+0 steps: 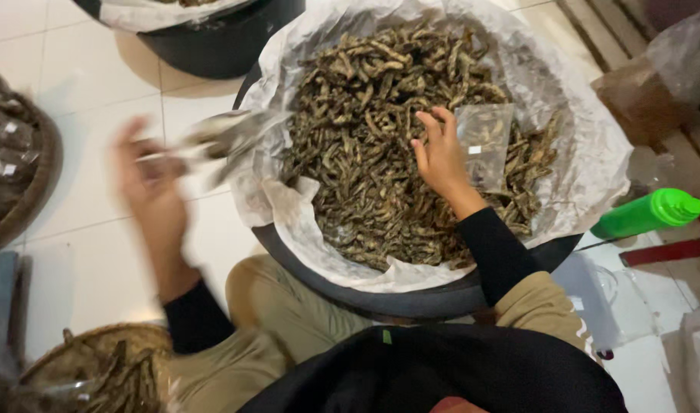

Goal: The person picks up dried fish from a large bin by hand, places them into small plastic bags, and sets the bags aside on the floor.

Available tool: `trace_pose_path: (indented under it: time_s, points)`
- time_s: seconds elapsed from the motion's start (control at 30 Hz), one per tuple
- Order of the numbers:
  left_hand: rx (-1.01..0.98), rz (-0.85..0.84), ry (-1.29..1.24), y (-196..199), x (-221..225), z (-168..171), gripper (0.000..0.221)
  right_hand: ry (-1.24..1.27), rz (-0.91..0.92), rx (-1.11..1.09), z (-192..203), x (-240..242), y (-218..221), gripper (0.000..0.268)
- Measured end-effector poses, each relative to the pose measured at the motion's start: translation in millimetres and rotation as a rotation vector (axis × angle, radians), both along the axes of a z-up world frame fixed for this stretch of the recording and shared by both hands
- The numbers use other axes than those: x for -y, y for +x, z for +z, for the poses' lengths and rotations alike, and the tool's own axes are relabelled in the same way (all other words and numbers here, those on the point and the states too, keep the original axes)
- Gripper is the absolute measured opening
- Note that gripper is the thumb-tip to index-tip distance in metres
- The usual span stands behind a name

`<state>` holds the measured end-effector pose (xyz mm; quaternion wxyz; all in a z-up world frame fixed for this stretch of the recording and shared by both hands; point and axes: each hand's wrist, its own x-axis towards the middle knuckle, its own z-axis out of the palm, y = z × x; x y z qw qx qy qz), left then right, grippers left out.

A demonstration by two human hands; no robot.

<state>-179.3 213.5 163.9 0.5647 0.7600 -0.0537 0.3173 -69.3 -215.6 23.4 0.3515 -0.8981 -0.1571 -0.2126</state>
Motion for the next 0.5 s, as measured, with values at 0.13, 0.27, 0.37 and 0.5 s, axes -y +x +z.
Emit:
trace_pose_path:
  time_s: [0.13,0.27,0.37,0.5]
  points:
    - [0.093,0.207,0.445,-118,-96,20,0.040,0.013,0.062,0.138,0,-4,-3,0.049]
    - [-0.277,0.491,0.548,-213,-195,-47,0.043,-0.065,0.047,0.049,0,-1,-2,0.051]
    - [-0.607,0.667,0.661,-263,-251,-124,0.046,-0.055,0.037,0.024,-1,-3,-4,0.053]
    - [-0.997,0.790,0.805,-257,-231,-166,0.050,-0.039,0.017,-0.042,-2,-9,-7,0.054]
